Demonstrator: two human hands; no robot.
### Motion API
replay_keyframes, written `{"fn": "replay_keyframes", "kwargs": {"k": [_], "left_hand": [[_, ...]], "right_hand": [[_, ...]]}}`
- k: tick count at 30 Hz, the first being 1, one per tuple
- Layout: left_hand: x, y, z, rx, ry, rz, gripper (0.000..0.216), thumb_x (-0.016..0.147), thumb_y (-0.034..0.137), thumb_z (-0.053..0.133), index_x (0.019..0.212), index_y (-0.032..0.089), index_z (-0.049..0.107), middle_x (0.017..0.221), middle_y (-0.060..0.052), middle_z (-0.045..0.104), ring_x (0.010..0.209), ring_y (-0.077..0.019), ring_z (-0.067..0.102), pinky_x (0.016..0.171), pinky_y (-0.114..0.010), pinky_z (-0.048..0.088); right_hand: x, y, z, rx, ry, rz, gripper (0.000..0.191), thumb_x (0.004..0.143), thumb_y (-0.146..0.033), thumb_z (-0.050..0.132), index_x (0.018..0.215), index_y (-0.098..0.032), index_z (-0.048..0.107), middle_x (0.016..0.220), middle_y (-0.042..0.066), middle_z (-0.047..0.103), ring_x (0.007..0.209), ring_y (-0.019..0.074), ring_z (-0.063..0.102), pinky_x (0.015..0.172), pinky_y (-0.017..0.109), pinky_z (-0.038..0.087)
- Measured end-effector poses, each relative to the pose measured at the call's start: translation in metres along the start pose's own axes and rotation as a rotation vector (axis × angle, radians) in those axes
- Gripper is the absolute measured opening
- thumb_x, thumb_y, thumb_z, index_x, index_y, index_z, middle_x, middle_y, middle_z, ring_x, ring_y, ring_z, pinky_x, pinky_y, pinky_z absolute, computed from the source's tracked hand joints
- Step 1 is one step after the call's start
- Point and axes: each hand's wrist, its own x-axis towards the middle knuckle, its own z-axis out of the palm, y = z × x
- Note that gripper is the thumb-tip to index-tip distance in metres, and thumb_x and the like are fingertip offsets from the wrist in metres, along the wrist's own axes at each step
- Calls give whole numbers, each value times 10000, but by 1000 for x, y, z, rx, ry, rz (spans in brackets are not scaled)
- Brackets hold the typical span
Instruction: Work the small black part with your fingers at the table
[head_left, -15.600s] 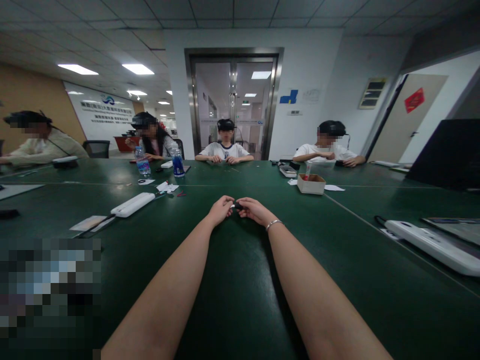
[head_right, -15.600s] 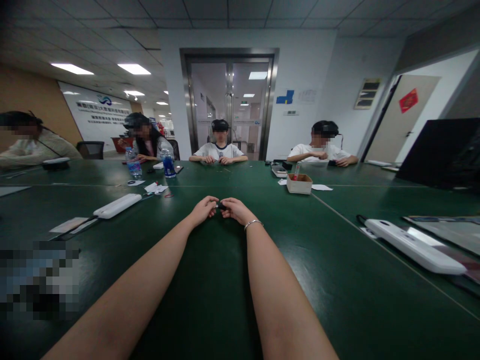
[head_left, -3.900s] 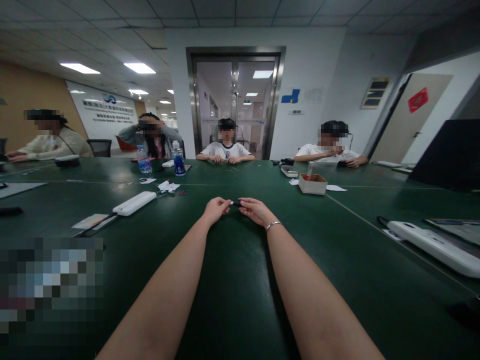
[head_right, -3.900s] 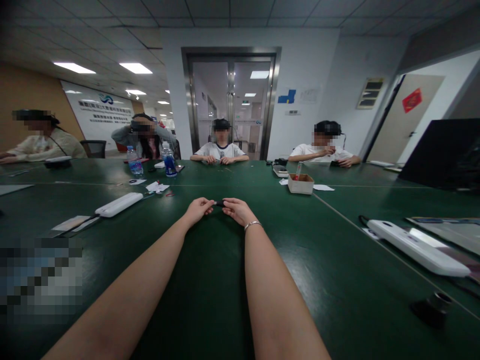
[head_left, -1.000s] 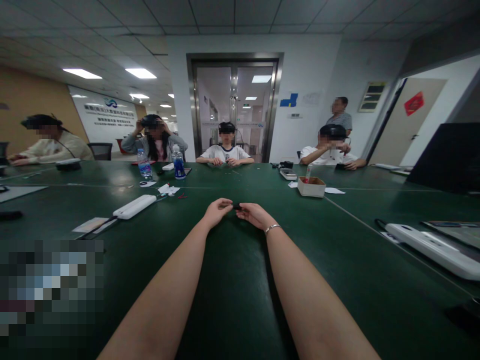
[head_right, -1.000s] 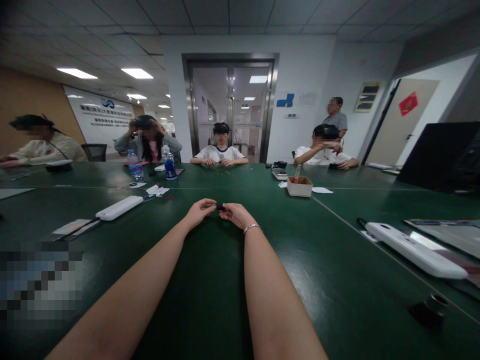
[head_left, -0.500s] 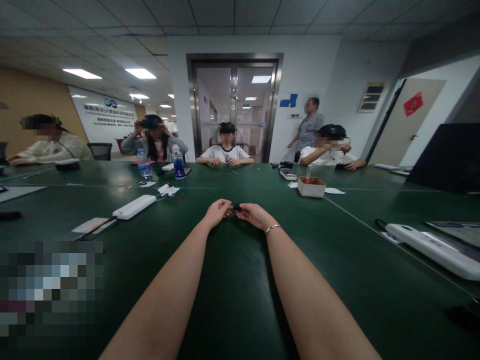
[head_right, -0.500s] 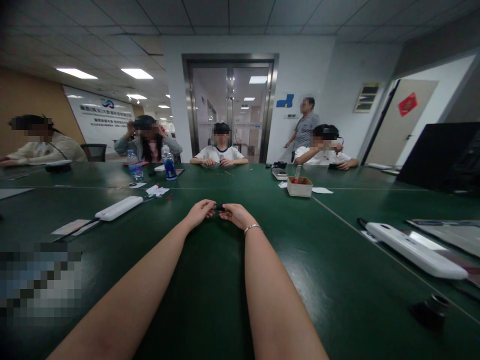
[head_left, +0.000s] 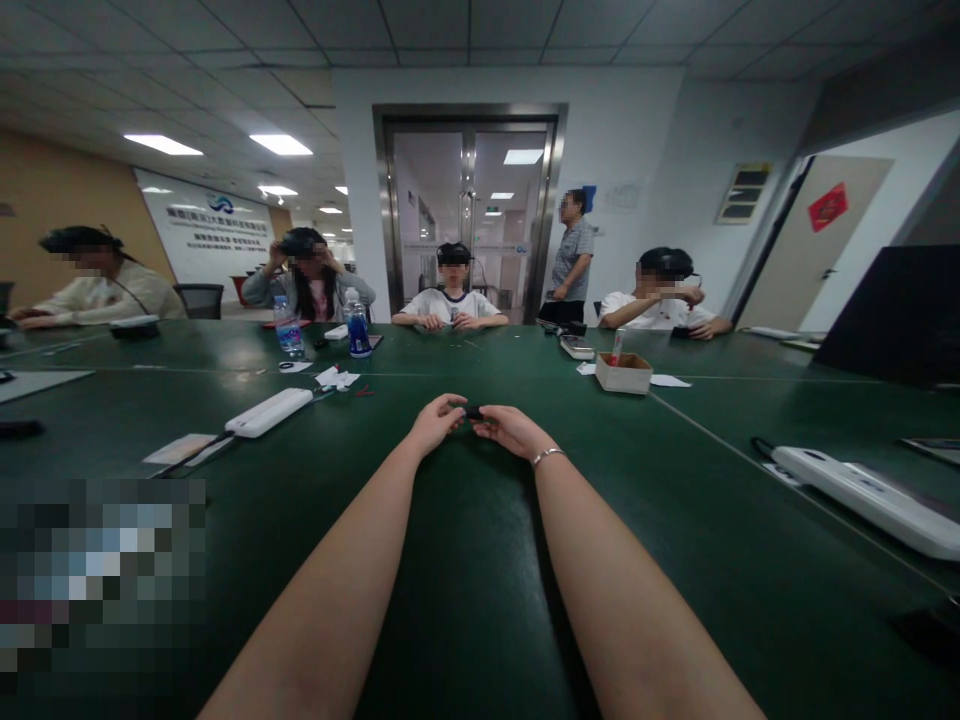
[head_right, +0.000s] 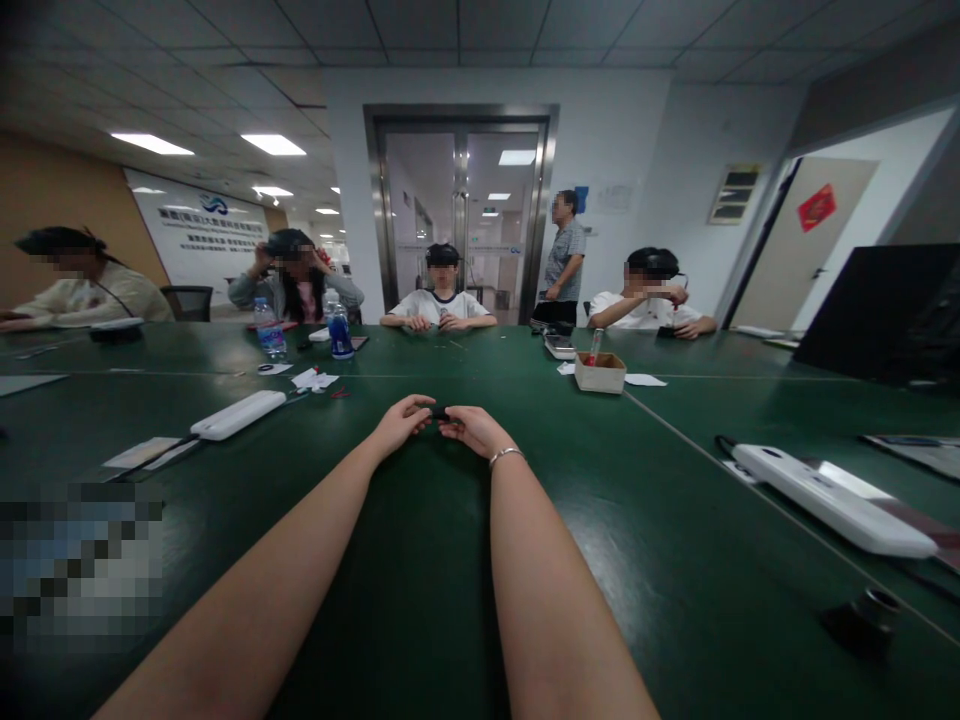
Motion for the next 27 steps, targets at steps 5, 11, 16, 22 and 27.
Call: {"fn": "replay_keyframes", "kwargs": {"k": [5,11,16,22,27], "left_hand": [[0,0,0,9,20,-7,296,729,310,590,984,160,581,751,-22,580,624,-105,530,545,-213,406],[6,-7,0,-8,-1,-32,297,749,330,574,977,139,582,668,-10,568,569,-96,506,535,-216,395],[5,-9,-1,6,-16,22,345,690,251,636,1013,145,580,782,-36,588,666,-114,528,570,-222,408],[5,-5,2,18,-5,-84,260,785,286,523,980,124,579,742,-34,577,605,-99,502,556,-225,402],[2,-2,0,19,-15,-20,298,727,216,591,1014,135,578,785,-39,577,670,-114,523,568,-222,409]], "right_hand": [[0,-1,0,-2,22,7,189,859,-54,450,773,-55,618,719,98,633,581,112,599,576,211,521],[2,1,0,-8,8,12,180,845,-32,463,760,-54,620,706,94,631,597,113,602,579,207,525],[2,0,0,22,18,2,177,834,-25,479,734,-57,620,691,94,630,620,121,607,581,208,526],[2,1,-1,2,18,8,158,833,-36,491,748,-54,623,702,103,634,646,128,614,595,212,532],[3,1,-2,19,33,4,172,841,-28,471,750,-44,615,684,103,628,633,127,617,583,204,532]]}}
